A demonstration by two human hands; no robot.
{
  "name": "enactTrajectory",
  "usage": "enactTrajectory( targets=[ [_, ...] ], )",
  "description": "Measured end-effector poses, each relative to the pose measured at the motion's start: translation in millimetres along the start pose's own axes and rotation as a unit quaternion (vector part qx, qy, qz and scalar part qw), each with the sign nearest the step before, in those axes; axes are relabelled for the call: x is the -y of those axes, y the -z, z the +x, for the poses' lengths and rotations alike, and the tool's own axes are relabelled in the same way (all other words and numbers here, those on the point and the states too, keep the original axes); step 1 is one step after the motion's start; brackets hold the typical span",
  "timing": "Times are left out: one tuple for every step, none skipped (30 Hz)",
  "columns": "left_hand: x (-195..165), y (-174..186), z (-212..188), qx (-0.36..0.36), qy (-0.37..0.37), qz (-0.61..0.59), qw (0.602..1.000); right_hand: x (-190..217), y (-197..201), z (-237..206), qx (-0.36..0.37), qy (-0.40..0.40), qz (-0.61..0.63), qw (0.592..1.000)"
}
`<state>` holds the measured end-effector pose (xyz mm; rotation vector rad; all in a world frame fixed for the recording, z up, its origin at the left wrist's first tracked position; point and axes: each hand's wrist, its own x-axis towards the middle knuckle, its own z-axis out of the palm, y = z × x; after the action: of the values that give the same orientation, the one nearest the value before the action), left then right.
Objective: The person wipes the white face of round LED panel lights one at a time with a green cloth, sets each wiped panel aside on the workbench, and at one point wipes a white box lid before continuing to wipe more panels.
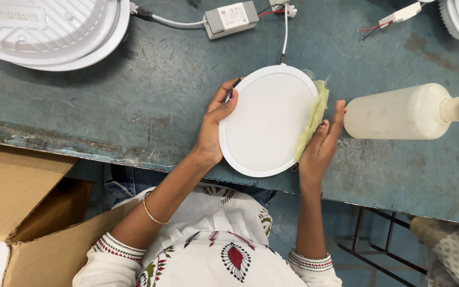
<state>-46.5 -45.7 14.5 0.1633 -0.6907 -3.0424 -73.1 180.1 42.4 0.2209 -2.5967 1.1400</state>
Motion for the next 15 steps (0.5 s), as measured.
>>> enactTrajectory(
  targets=[
    [0, 1, 0, 0.004, -0.001, 0.001, 1.000, 5, -1, -1, 0.016, 0.008, -0.039, 0.999],
    [1, 2, 0, 0.007, -0.004, -0.005, 1.000, 12, -3, 1, 0.032, 0.016, -0.078, 0.996],
    [2, 3, 0, 0.010, -0.007, -0.010, 1.000, 20, -5, 6, 0.047, 0.025, -0.117, 0.992],
    [3, 4, 0, 0.013, -0.012, -0.016, 1.000, 28, -8, 11, 0.046, 0.043, -0.148, 0.987],
    [4, 5, -1, 0.014, -0.010, -0.021, 1.000, 38, -13, 17, 0.046, 0.061, -0.179, 0.981],
    [5, 7, -1, 0.015, -0.008, -0.025, 1.000, 48, -18, 23, 0.045, 0.080, -0.209, 0.974],
    [6, 7, -1, 0.016, -0.006, -0.030, 0.999, 57, -26, 28, 0.053, 0.099, -0.208, 0.972],
    [6, 9, -1, 0.018, -0.004, -0.037, 0.999, 67, -35, 33, 0.060, 0.119, -0.208, 0.969],
    [7, 10, -1, 0.020, -0.003, -0.043, 0.999, 76, -42, 34, 0.068, 0.139, -0.207, 0.966],
    [8, 11, 0, 0.022, -0.001, -0.050, 0.999, 84, -51, 31, 0.089, 0.165, -0.222, 0.957],
    [8, 12, 0, 0.002, 0.002, -0.060, 0.998, 92, -60, 26, 0.110, 0.190, -0.236, 0.947],
    [8, 12, 1, -0.017, 0.006, -0.068, 0.997, 97, -65, 23, 0.130, 0.215, -0.250, 0.935],
    [8, 13, 1, -0.037, 0.009, -0.078, 0.996, 100, -67, 21, 0.139, 0.226, -0.236, 0.935],
    [8, 13, 0, -0.038, 0.013, -0.083, 0.996, 102, -68, 20, 0.149, 0.237, -0.223, 0.934],
    [8, 13, 0, -0.039, 0.019, -0.089, 0.995, 102, -66, 19, 0.158, 0.248, -0.210, 0.932]
  ],
)
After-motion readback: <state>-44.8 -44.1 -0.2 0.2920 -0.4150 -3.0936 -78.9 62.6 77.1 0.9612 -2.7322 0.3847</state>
